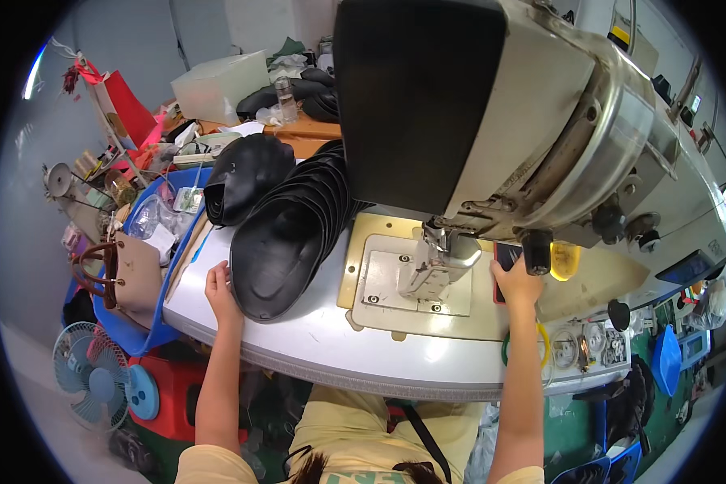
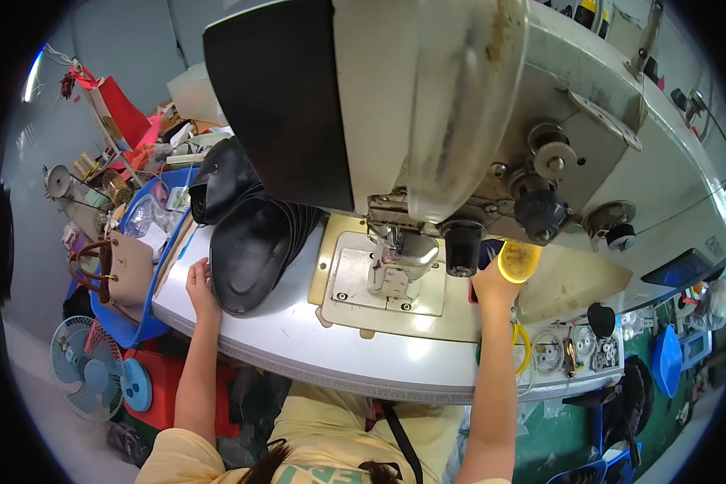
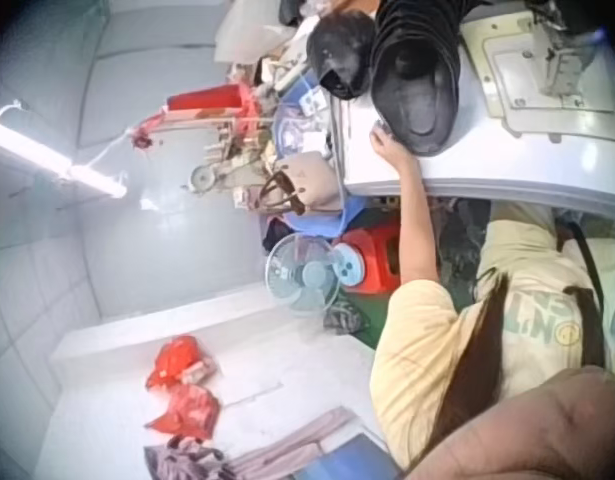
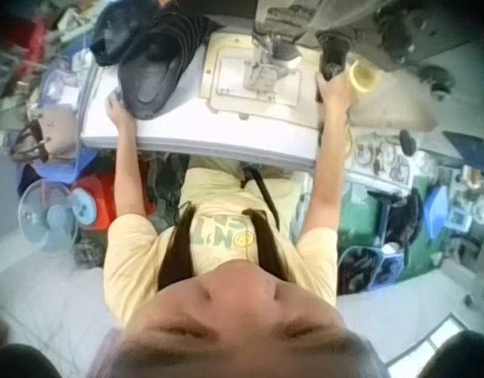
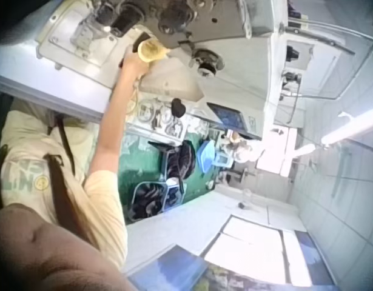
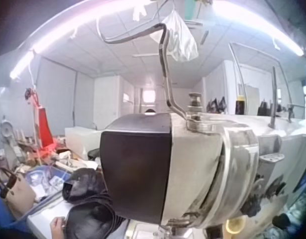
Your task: The person sews the edges of black shoe uppers using an industrial sewing machine. They repeatedly pick up a shoe, guide it under the needle, sew along the edge, and then trim the excess thread with scissors before stacking the finished piece.
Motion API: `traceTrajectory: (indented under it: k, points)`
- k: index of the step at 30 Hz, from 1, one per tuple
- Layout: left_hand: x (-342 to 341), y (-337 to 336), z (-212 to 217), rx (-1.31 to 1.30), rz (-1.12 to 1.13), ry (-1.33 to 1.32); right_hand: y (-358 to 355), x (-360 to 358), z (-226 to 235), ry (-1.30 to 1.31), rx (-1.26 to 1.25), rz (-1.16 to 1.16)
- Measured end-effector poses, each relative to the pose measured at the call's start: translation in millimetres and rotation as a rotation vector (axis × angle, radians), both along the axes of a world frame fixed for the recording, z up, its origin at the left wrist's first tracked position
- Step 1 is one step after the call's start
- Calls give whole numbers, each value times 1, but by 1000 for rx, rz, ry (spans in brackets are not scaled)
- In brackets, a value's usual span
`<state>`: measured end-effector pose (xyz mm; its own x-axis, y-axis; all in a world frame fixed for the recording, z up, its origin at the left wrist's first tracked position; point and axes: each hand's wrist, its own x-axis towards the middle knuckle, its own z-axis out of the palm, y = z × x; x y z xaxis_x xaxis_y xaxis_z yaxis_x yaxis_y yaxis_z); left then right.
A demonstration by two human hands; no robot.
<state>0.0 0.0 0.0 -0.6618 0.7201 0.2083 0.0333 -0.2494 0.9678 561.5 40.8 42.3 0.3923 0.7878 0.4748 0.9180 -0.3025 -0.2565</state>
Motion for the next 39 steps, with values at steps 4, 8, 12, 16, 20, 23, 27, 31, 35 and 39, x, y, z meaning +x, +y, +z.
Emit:
traceTrajectory:
  k: [4, 8, 12, 16, 20, 23, 27, 31, 35, 39]
  points:
    - [2, 2, 8, 38, 10, 8, 6, -15, 6, 96, -77, -34]
    - [5, 2, -1, 42, 41, 94, 0, -14, 15, 258, -110, 36]
    - [-17, 12, -9, 27, 23, 2, 4, -16, 10, -126, 160, 20]
    - [-61, 45, -21, 27, 92, 164, -2, -22, 16, -10, -76, -12]
    - [-84, 68, -26, -31, 87, 520, -4, -24, 17, 51, -164, -4]
    - [-58, 75, -10, -33, -90, 562, -8, -16, 10, 75, -185, -32]
    - [-80, 77, -26, 37, -198, 500, -30, -23, 20, 179, -168, 43]
    - [-60, 73, -8, 15, -211, 539, -64, -14, 21, 218, 101, 183]
    - [-78, 79, -20, -69, -175, 575, -91, -14, 16, 280, 304, 298]
    - [-64, 84, -11, -108, -94, 714, -105, -27, 8, 267, 348, 391]
